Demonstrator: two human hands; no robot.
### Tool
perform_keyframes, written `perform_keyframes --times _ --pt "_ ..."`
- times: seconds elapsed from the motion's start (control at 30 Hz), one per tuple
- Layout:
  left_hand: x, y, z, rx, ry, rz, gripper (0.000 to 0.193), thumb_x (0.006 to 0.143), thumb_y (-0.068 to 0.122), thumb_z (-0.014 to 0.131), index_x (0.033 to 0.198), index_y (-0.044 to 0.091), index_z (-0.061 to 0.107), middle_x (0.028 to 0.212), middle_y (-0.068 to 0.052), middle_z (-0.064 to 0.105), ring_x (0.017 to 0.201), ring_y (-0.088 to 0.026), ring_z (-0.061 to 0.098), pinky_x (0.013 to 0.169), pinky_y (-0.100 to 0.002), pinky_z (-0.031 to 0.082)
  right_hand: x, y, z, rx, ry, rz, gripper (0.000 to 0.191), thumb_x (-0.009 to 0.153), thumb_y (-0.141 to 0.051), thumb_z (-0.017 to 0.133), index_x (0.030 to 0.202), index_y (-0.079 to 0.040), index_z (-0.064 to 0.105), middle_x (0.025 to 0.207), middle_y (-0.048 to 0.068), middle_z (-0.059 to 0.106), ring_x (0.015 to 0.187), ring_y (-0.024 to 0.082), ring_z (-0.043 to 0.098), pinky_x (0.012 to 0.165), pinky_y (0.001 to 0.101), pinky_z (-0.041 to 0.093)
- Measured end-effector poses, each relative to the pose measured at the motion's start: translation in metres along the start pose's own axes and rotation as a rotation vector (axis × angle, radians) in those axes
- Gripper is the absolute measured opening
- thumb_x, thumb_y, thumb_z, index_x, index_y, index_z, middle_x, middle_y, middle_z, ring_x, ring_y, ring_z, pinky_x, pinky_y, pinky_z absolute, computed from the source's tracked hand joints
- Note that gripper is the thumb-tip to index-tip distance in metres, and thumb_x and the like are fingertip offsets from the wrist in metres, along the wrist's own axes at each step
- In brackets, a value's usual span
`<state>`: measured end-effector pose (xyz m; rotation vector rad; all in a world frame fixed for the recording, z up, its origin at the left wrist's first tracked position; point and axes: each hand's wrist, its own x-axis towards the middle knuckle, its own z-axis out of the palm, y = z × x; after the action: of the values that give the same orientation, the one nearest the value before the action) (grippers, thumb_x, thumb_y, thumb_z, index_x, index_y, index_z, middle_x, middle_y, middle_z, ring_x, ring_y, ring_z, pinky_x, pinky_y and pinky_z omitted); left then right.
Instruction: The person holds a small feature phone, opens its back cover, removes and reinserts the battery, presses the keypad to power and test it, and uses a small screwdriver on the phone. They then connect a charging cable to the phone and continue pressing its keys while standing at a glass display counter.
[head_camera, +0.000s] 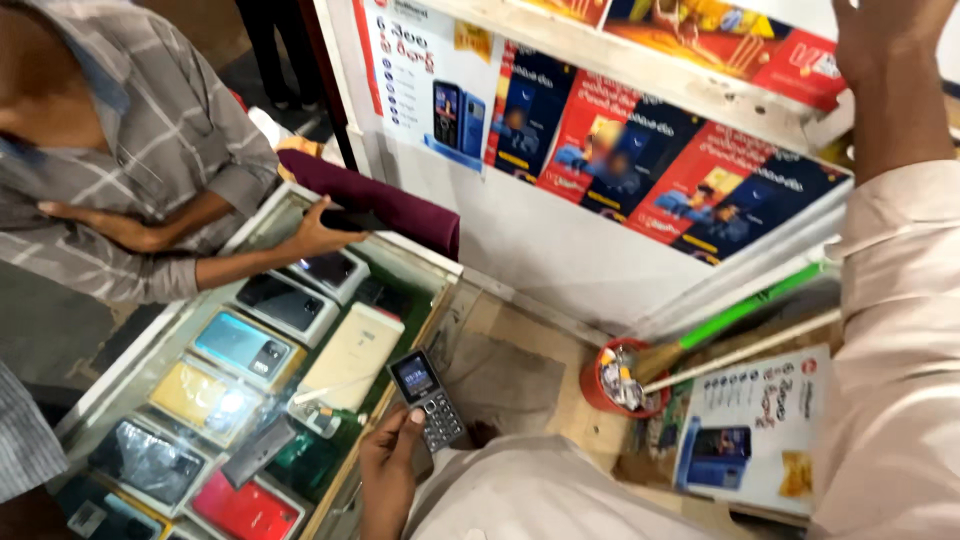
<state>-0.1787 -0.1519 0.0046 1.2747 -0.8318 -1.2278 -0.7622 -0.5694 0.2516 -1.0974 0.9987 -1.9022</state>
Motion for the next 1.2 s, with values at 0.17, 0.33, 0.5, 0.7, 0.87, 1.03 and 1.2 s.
perform_keyframes --times 0.17,0.33,0.5,0.7,0.87,1.03,1.2 --pt "0.019 -0.003 0.023 -0.001 0.02 -0.123 0.029 0.098 0.02 0.064 0.104 -0.005 0.077 0.085 -0.005 0.074 0.073 -0.007 0.057 0.068 -0.025 0.045 0.028 0.018 -0.008 0.028 -0.035 0.019 0.095 0.091 -0.068 0.046 0.155 0.002 0.042 0.139 0.01 0.056 0.131 0.022 0.049 0.118 0.0429 0.04" --pt "0.04 -0.012 0.045 -0.066 0.031 -0.042 0.028 0.095 0.019 0.064 0.108 -0.003 0.076 0.089 -0.001 0.078 0.078 -0.005 0.063 0.073 -0.022 0.049 0.015 0.064 -0.008 0.095 -0.193 0.013 0.108 0.091 -0.083 0.039 0.158 0.002 0.041 0.139 0.006 0.056 0.131 0.018 0.047 0.123 0.0412 0.035" --pt "0.056 -0.033 0.06 -0.067 0.039 -0.109 0.027 0.096 0.02 0.065 0.1 -0.004 0.077 0.079 -0.001 0.071 0.068 -0.006 0.052 0.062 -0.024 0.041 -0.121 0.173 0.003 0.124 -0.382 0.292 0.09 0.091 -0.08 0.038 0.154 -0.016 0.036 0.154 0.002 0.044 0.136 0.021 0.042 0.106 0.0421 0.042" --pt "0.068 -0.056 0.078 -0.048 -0.007 -0.056 0.028 0.099 0.019 0.068 0.087 -0.005 0.073 0.073 0.004 0.056 0.068 -0.006 0.046 0.061 -0.025 0.036 -0.316 0.241 0.048 0.152 -0.461 0.634 0.075 0.102 -0.059 0.036 0.152 -0.003 0.042 0.149 0.013 0.054 0.132 0.027 0.054 0.106 0.0442 0.045" --pt "0.072 -0.044 0.093 -0.02 -0.08 0.104 0.023 0.1 0.016 0.067 0.09 -0.004 0.072 0.078 0.003 0.057 0.075 -0.006 0.05 0.066 -0.024 0.042 -0.415 0.22 0.083 -0.29 -0.682 0.773 0.064 0.096 -0.053 0.05 0.134 -0.003 0.062 0.116 0.011 0.075 0.106 0.017 0.068 0.091 0.0339 0.051" --pt "0.058 -0.017 0.083 -0.003 -0.042 0.174 0.018 0.098 0.013 0.069 0.094 -0.004 0.073 0.086 -0.002 0.063 0.076 -0.008 0.056 0.064 -0.026 0.045 -0.449 0.2 0.129 -0.118 -1.021 0.627 0.047 0.1 -0.039 0.06 0.123 0.001 0.069 0.102 0.006 0.07 0.094 0.011 0.061 0.083 0.0284 0.05" --pt "0.022 -0.005 0.039 0.023 0.11 0.113 0.017 0.096 0.014 0.069 0.097 -0.003 0.074 0.091 -0.003 0.065 0.078 -0.01 0.059 0.067 -0.027 0.047 -0.484 0.185 0.179 -0.166 -1.068 0.805 0.034 0.097 -0.029 0.064 0.111 0.002 0.072 0.079 0.006 0.069 0.061 0.012 0.06 0.053 0.0256 0.046"
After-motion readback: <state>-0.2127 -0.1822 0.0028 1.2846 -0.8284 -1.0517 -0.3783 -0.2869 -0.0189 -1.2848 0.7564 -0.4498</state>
